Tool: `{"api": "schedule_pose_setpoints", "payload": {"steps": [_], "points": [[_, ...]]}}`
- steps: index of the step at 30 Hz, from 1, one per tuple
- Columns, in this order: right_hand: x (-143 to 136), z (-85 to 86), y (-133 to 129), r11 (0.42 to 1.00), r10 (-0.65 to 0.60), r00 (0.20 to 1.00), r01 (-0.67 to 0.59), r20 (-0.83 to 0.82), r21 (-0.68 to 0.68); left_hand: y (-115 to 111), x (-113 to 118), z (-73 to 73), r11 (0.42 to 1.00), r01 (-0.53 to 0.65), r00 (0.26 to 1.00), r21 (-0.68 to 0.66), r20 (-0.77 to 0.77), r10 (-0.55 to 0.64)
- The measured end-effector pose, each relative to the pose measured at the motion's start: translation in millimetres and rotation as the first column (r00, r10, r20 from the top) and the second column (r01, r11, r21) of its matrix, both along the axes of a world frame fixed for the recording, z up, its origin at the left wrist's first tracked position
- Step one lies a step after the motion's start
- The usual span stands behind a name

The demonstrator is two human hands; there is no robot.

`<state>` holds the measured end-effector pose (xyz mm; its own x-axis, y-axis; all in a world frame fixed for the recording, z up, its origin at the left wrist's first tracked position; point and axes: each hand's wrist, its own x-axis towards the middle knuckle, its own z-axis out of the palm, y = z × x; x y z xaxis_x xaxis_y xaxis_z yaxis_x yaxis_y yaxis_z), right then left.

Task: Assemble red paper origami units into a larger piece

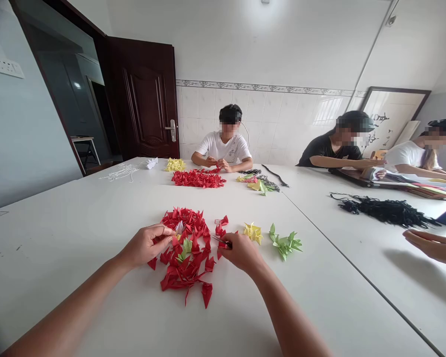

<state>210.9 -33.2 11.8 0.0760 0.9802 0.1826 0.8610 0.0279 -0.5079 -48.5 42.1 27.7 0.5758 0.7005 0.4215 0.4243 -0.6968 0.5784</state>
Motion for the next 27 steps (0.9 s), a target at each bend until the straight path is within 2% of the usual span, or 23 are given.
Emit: {"api": "schedule_pose_setpoints", "payload": {"steps": [4,9,14,20,27], "points": [[5,-9.9,10,0.997,-0.071,0.997,0.071,0.025,0.024,1,0,-0.1,0.999,-0.012,1.000,0.032,0.000,0.012],[-1,-5.5,11,0.983,-0.150,0.989,0.150,-0.005,0.104,2,3,-1.0,0.998,0.016,1.000,0.059,0.009,-0.017],[-28,-0.6,2,0.989,-0.118,0.993,0.119,-0.022,0.088,-2,7,-3.4,0.988,0.068,0.998,0.135,0.007,-0.070],[-45,-11.0,9,0.992,-0.108,0.993,0.110,-0.036,0.058,3,9,-10.3,0.974,0.115,0.993,0.196,-0.032,-0.111],[-61,-16.3,18,0.995,-0.023,0.994,0.033,-0.107,0.091,-3,10,-3.1,0.973,0.141,0.990,0.183,-0.007,-0.143]]}}
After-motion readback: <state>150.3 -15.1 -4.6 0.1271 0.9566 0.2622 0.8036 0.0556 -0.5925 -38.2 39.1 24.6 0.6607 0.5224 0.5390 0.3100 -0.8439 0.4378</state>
